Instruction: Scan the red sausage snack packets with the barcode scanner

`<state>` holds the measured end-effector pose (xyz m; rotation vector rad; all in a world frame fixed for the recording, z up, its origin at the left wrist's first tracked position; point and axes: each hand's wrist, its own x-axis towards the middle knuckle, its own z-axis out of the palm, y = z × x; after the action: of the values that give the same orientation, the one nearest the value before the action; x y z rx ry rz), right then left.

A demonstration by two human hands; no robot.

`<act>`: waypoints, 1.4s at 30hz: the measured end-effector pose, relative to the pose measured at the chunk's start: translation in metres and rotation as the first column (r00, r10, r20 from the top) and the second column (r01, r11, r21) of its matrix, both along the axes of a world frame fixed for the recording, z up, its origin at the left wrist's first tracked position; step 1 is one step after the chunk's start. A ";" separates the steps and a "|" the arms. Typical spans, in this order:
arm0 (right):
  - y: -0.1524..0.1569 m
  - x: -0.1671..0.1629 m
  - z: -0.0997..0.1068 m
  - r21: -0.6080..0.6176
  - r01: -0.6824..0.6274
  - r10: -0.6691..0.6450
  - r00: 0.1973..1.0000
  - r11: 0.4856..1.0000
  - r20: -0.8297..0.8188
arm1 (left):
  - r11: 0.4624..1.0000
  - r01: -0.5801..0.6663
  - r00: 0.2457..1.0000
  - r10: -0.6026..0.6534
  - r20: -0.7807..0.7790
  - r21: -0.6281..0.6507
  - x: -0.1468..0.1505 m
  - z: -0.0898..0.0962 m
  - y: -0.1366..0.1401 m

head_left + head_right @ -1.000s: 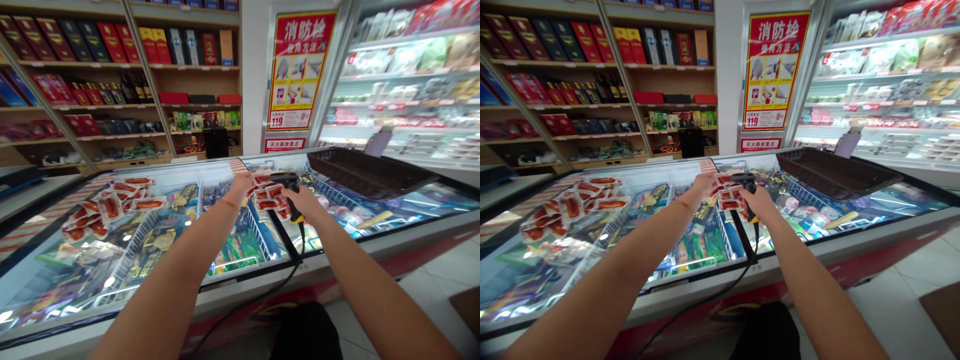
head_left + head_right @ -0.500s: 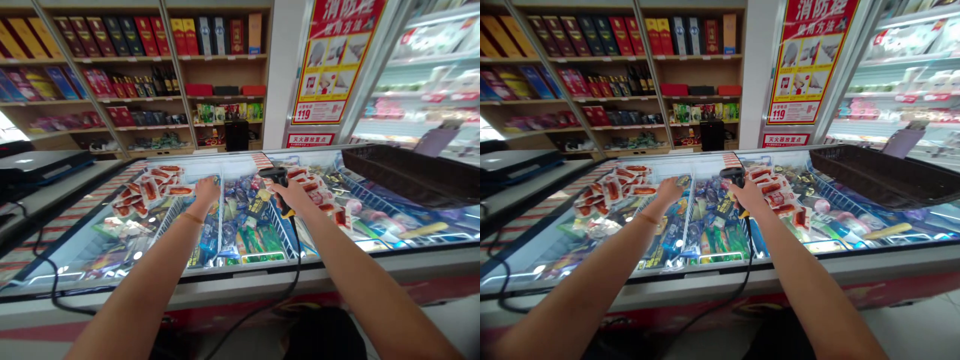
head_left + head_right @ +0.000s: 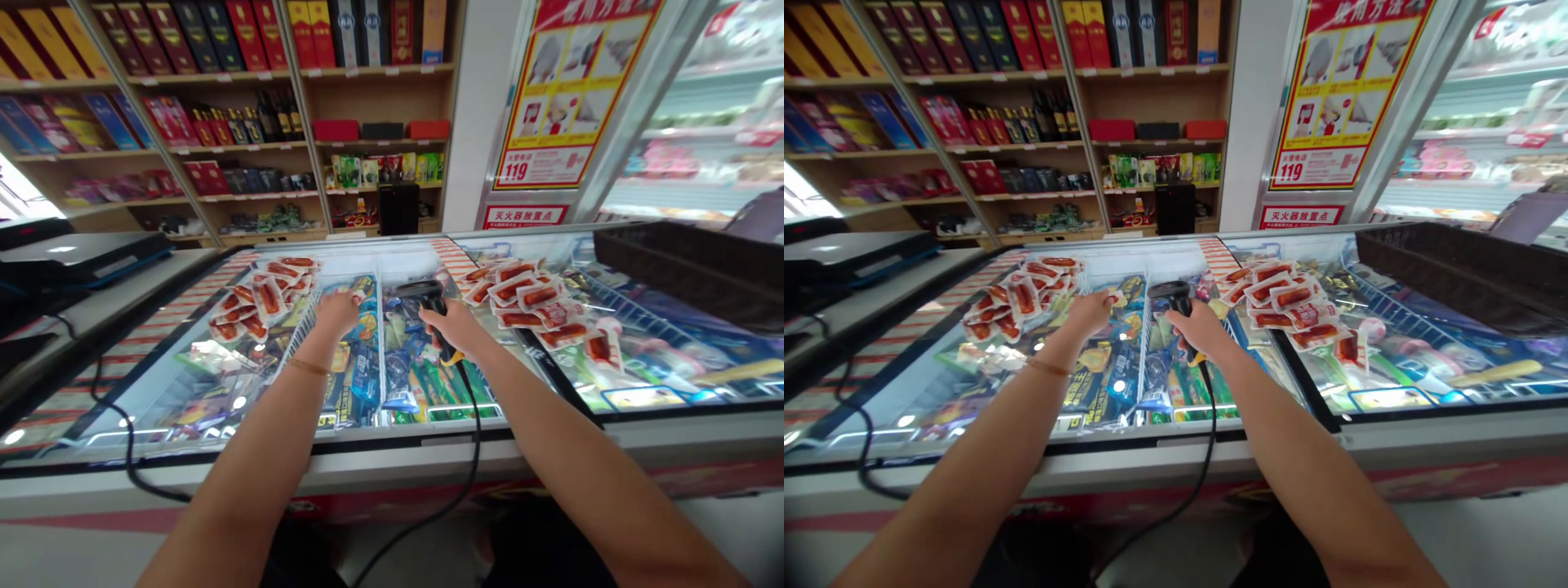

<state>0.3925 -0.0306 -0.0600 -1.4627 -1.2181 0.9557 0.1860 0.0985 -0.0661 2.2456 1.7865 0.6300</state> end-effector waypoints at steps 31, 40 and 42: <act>-0.014 0.000 0.004 0.008 0.036 -0.036 0.999 0.999 -0.013 | 0.905 0.420 0.794 -0.332 0.510 -0.064 0.016 -0.018 -0.005; -0.017 -0.004 -0.002 0.041 -0.079 0.075 0.992 0.996 0.103 | 0.982 0.185 0.527 -0.068 0.847 -0.036 0.009 -0.028 0.017; -0.018 -0.007 -0.003 0.054 -0.117 0.108 0.983 0.992 0.148 | 0.988 0.155 0.499 -0.067 0.864 -0.014 0.007 -0.029 0.020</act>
<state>0.3856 -0.0487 -0.0630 -1.4462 -1.4374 0.8906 0.1929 0.1185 -0.0952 1.4580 1.0785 1.3145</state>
